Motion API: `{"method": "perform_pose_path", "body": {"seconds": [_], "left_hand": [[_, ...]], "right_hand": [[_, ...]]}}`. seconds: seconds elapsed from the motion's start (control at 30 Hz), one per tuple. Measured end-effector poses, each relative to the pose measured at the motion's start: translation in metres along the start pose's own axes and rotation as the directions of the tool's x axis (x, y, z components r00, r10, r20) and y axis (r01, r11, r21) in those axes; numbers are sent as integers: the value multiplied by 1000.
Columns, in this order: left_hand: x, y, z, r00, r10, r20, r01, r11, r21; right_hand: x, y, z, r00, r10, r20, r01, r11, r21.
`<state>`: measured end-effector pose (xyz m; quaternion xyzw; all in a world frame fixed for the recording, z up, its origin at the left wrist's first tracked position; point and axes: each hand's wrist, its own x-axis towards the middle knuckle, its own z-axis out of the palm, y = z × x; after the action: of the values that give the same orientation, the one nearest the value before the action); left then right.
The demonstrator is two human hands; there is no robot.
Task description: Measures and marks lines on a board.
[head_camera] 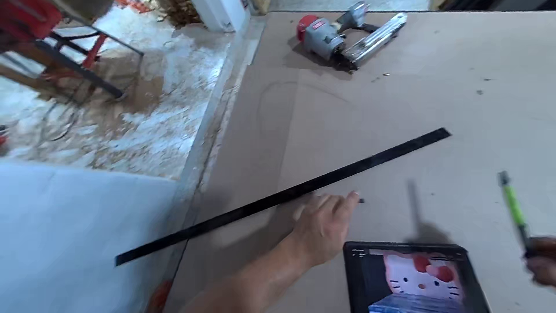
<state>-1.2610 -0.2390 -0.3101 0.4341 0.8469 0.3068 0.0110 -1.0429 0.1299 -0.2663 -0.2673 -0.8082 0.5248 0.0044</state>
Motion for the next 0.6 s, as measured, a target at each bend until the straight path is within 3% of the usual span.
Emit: {"method": "perform_pose_path", "body": {"seconds": [0.07, 0.17, 0.23, 0.3, 0.37, 0.43, 0.5, 0.6], "left_hand": [[-32, 6, -27, 998, 61, 14, -61, 998, -19], [-76, 0, -50, 990, 98, 101, -96, 995, -23], [-105, -21, -62, 996, 16, 85, -18, 1000, 24], [-137, -57, -91, 985, -172, -18, 173, 981, 85], [-173, -103, -133, 915, -389, -105, 402, 898, 181], [-212, -155, -168, 834, -534, -141, 550, 783, 290], [-258, -201, -188, 778, -622, -87, 607, 709, 359], [-308, -223, -200, 760, -649, 39, 575, 699, 426]], "right_hand": [[-35, -52, 85, 957, -87, 277, 69, 995, 75], [-67, -103, 206, 901, -81, 426, 55, 996, 73], [-76, -120, 272, 883, -104, 457, 46, 990, 136], [-67, -129, 316, 879, -177, 442, 130, 982, 137], [-35, -124, 333, 906, -270, 326, 320, 941, -110], [16, -110, 327, 897, -368, 245, 440, 799, -410], [66, -98, 317, 869, -391, 305, 495, 654, -572], [109, -95, 313, 835, -377, 401, 548, 504, -668]]}}
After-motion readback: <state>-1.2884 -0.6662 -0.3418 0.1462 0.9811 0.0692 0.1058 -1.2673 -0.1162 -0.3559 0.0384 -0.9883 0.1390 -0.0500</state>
